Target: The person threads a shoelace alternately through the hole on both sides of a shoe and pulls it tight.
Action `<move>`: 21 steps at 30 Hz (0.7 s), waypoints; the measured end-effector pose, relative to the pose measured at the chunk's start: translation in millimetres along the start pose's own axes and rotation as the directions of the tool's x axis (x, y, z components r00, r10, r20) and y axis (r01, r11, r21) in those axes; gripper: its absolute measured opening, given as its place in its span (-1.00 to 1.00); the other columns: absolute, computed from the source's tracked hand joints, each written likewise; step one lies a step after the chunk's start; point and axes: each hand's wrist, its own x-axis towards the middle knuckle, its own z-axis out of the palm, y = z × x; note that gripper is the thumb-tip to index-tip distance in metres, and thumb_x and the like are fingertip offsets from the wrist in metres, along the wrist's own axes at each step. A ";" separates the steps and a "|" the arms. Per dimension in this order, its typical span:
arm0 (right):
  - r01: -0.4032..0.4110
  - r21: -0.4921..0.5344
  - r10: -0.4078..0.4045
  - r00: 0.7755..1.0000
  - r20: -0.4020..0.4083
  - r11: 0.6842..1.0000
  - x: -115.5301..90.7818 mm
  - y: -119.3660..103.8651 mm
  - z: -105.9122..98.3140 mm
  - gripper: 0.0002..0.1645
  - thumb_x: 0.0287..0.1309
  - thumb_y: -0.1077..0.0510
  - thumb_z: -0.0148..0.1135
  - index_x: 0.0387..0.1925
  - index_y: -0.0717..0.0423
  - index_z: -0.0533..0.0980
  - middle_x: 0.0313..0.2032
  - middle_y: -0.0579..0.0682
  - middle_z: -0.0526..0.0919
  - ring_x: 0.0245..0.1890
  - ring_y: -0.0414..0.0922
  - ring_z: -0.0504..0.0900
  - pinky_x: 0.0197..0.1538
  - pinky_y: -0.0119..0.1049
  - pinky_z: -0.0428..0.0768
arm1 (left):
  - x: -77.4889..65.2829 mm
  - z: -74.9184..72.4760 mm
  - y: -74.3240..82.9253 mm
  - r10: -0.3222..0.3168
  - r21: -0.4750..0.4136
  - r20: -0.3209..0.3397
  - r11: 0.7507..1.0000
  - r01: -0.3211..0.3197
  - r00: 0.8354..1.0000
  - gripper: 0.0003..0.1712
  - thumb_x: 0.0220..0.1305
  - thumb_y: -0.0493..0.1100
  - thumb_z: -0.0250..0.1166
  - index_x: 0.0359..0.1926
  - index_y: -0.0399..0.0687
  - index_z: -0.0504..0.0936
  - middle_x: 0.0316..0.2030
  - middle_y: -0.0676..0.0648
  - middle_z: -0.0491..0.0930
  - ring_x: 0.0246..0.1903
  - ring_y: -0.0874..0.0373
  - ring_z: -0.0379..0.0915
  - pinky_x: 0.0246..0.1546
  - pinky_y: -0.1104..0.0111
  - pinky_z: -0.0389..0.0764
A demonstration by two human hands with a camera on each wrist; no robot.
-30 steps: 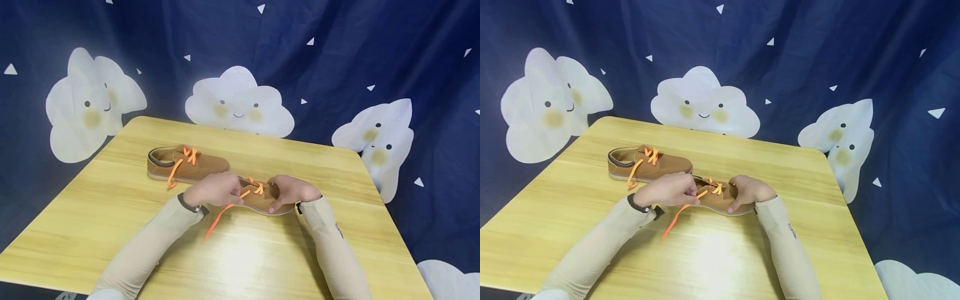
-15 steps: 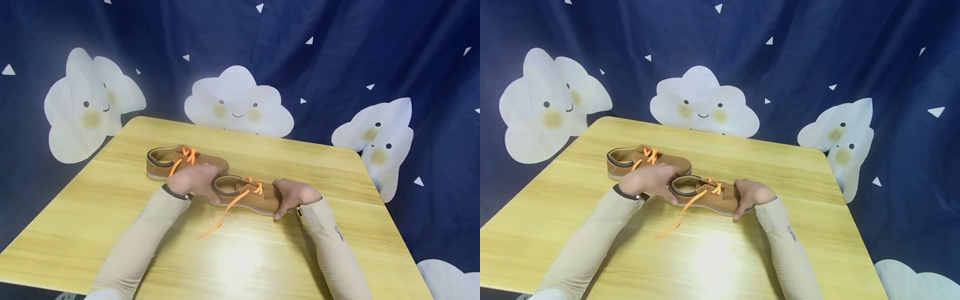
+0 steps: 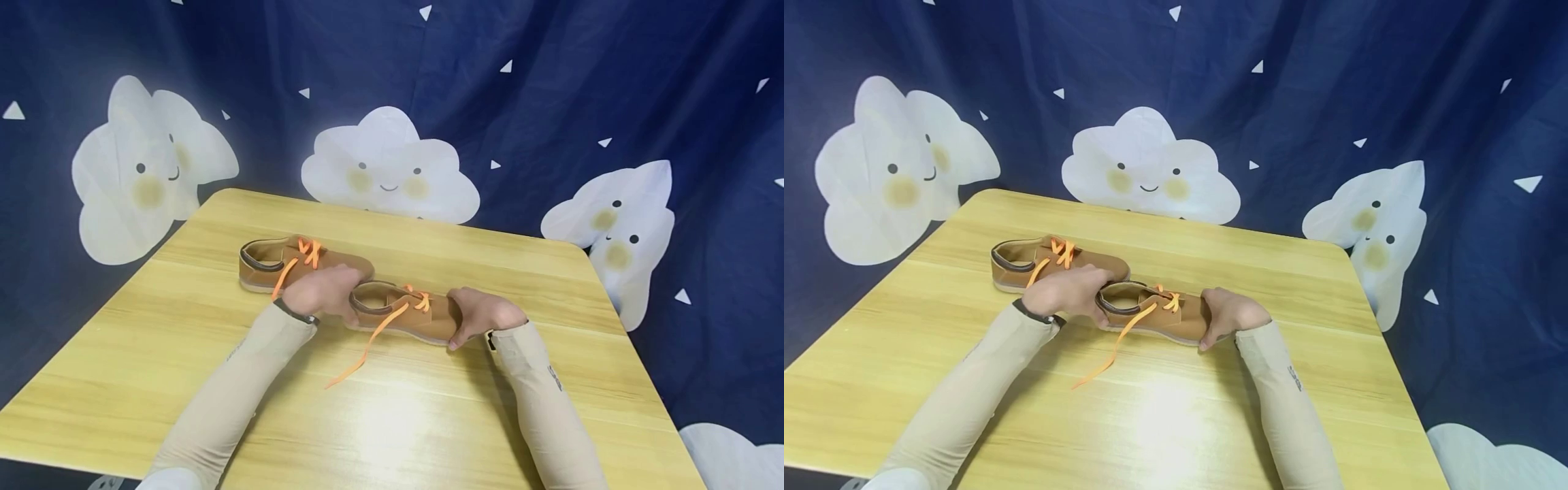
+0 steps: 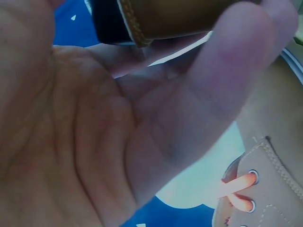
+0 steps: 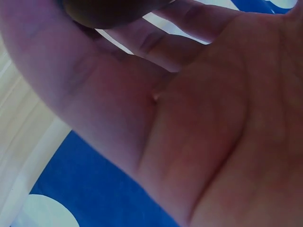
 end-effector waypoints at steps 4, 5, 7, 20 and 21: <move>0.008 0.002 -0.008 1.000 -0.015 1.000 2.3 2.2 -0.3 -0.15 -0.28 0.04 0.78 0.04 0.19 0.49 -0.08 0.00 0.63 -0.07 -0.07 0.58 0.14 -0.11 0.58 | 3.7 1.0 -5.3 0.029 -0.016 -0.010 0.999 -0.029 1.000 -0.51 -0.04 -0.20 0.67 -0.12 -0.08 0.60 -0.28 0.02 0.61 -0.30 0.14 0.51 -0.24 0.28 0.54; 0.012 0.001 -0.012 1.000 -0.018 1.000 2.9 2.9 -0.6 -0.14 -0.28 0.04 0.78 0.05 0.20 0.49 -0.08 0.00 0.63 -0.07 -0.07 0.58 0.15 -0.09 0.58 | 5.0 1.5 -6.7 0.036 -0.019 -0.014 0.999 -0.036 0.999 -0.53 -0.04 -0.20 0.67 -0.14 -0.07 0.61 -0.29 0.02 0.61 -0.30 0.14 0.51 -0.25 0.29 0.54; 0.008 0.000 -0.008 1.000 -0.026 1.000 4.2 3.9 -1.1 -0.14 -0.27 0.03 0.78 0.07 0.20 0.50 -0.07 0.00 0.64 -0.05 -0.06 0.58 0.18 -0.08 0.58 | 6.7 2.1 -8.9 0.037 -0.028 -0.023 0.999 -0.038 0.999 -0.54 -0.04 -0.22 0.66 -0.14 -0.06 0.61 -0.29 0.03 0.62 -0.31 0.14 0.51 -0.24 0.28 0.54; 0.008 0.020 -0.006 0.997 -0.082 1.000 -9.9 9.0 -3.0 0.37 -0.04 -0.15 0.65 0.58 0.28 0.06 0.54 0.34 0.20 0.56 0.31 0.16 0.53 0.25 0.24 | -3.7 -4.5 -22.2 0.070 0.001 -0.127 0.997 -0.071 0.989 -0.22 0.19 0.34 0.44 0.27 0.00 0.52 -0.02 -0.02 0.65 -0.06 0.08 0.58 -0.06 0.12 0.62; 0.005 0.026 -0.001 0.993 -0.118 1.000 -14.6 9.9 -5.2 0.34 0.05 -0.17 0.59 0.60 0.26 0.02 0.57 0.34 0.12 0.58 0.33 0.08 0.54 0.29 0.19 | -4.0 -5.3 -23.2 0.075 0.000 -0.177 0.997 -0.076 0.981 -0.17 0.25 0.38 0.37 0.33 -0.03 0.49 0.07 -0.07 0.64 0.04 0.04 0.59 0.02 0.08 0.62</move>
